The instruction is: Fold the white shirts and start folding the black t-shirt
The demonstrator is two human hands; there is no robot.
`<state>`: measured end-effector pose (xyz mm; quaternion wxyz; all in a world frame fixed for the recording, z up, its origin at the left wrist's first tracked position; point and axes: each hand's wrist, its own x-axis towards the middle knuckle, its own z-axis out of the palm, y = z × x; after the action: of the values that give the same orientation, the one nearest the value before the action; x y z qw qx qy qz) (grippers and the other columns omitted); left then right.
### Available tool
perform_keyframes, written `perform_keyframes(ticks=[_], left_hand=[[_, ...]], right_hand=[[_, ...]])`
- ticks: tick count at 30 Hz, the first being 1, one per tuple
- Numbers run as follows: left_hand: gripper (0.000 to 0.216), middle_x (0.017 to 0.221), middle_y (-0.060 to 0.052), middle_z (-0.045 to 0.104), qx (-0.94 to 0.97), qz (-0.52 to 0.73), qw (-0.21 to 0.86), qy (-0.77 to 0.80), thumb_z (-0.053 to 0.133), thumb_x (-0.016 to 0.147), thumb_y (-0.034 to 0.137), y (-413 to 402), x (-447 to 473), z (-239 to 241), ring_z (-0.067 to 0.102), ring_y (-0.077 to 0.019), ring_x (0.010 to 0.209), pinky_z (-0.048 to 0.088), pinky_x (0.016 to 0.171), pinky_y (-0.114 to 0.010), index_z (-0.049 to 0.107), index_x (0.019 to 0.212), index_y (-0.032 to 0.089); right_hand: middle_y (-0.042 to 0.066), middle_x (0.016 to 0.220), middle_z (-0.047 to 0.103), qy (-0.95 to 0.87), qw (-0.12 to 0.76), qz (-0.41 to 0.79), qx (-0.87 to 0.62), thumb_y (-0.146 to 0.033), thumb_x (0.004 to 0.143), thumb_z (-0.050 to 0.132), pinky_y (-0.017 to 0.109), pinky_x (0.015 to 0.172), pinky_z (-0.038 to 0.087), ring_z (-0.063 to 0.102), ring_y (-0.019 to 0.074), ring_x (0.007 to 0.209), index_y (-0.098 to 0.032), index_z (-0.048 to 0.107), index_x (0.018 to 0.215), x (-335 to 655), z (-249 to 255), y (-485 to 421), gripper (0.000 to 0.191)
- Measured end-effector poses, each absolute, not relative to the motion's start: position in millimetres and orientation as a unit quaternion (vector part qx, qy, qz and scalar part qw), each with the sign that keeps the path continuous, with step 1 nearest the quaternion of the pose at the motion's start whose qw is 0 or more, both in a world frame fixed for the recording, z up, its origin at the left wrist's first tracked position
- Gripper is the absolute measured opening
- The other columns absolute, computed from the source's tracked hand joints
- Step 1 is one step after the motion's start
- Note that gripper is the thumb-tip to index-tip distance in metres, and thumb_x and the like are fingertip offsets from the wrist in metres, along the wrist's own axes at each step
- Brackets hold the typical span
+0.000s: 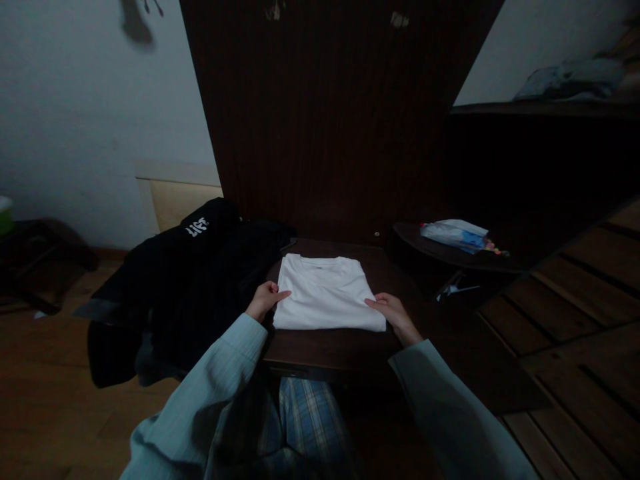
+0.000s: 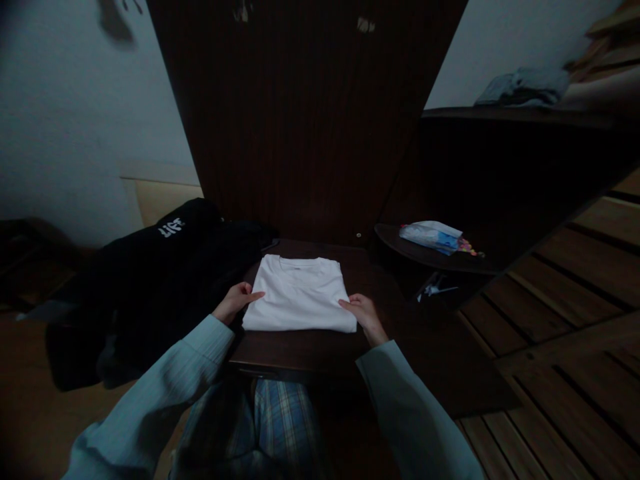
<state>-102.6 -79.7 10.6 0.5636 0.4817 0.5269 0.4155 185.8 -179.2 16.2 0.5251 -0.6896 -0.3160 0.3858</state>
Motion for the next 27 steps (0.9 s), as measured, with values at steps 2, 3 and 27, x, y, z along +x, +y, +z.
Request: perform_keyframes(ticks=[2, 3, 27], left_hand=[[0.041, 0.044, 0.009, 0.042, 0.454, 0.399, 0.601, 0.523, 0.078, 0.046, 0.027, -80, -105, 13, 0.036, -0.0031, 0.039, 0.027, 0.04, -0.016, 0.039, 0.053, 0.017], [0.038, 0.047, 0.008, 0.046, 0.434, 0.387, 0.629, 0.515, 0.077, 0.05, 0.027, -79, -108, 15, 0.041, -0.004, 0.041, 0.031, 0.042, -0.017, 0.04, 0.054, 0.017], [0.036, 0.043, 0.007, 0.043, 0.564, 0.429, 0.439, 0.553, 0.071, 0.051, 0.042, -77, -119, 12, 0.039, -0.0056, 0.039, 0.026, 0.039, -0.018, 0.046, 0.055, 0.017]], right_hand=[[-0.001, 0.049, 0.058, -0.32, 0.515, 0.408, -0.682, -0.034, 0.032, 0.075, 0.023, 0.046, 0.033, 0.049, 0.0119, 0.047, -0.018, 0.055, 0.053, 188, 19, -180, 0.033], [0.0, 0.05, 0.059, -0.323, 0.512, 0.416, -0.679, -0.034, 0.033, 0.075, 0.024, 0.047, 0.034, 0.05, 0.0123, 0.048, -0.017, 0.056, 0.054, 188, 20, -180, 0.033], [0.003, 0.056, 0.059, -0.365, 0.529, 0.354, -0.679, -0.051, 0.044, 0.072, 0.026, 0.047, 0.035, 0.052, 0.0166, 0.053, -0.02, 0.056, 0.058, 189, 13, -190, 0.038]])
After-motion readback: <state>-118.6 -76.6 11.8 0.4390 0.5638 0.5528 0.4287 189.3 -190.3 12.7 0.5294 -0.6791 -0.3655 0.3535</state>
